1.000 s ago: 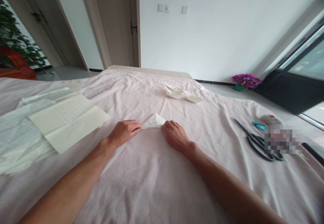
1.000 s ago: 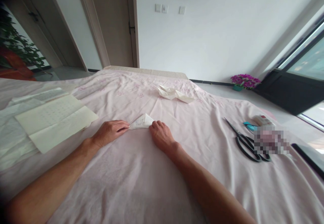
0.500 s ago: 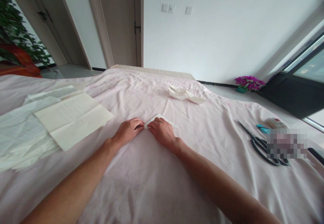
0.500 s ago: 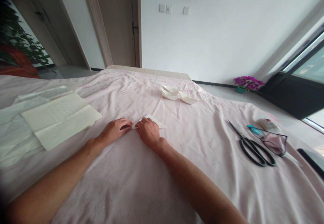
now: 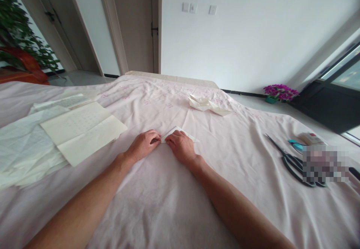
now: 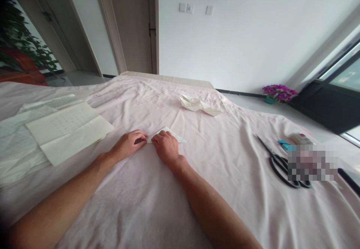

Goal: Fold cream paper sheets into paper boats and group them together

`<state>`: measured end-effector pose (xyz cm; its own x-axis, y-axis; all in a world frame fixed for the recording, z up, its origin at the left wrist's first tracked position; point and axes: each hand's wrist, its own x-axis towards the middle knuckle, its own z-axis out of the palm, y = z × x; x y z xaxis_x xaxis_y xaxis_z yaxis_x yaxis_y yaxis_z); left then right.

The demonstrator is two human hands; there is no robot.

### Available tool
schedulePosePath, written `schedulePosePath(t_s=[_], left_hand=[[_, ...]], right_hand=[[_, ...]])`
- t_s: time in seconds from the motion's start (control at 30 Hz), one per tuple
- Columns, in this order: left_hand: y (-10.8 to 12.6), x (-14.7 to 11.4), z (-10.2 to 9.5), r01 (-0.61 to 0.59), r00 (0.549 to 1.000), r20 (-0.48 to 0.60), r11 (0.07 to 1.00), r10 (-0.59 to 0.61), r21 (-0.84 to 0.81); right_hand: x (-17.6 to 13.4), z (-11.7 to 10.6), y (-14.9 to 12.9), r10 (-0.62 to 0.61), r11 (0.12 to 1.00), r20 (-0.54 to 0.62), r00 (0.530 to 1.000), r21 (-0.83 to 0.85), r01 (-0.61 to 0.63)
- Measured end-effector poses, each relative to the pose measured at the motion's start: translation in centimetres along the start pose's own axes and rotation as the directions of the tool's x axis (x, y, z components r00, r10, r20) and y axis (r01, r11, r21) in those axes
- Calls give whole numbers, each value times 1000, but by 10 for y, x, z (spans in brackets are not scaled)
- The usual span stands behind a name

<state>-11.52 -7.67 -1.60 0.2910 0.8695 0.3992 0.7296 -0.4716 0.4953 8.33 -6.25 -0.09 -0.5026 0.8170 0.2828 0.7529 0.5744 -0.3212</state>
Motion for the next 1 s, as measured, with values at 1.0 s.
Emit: schedulePosePath(t_s=[1.0], left_hand=[[22,0,-1,281,957,-38,890,-287,359]], right_hand=[[-3,2,10,-7,997,-28,1000,-73,5]])
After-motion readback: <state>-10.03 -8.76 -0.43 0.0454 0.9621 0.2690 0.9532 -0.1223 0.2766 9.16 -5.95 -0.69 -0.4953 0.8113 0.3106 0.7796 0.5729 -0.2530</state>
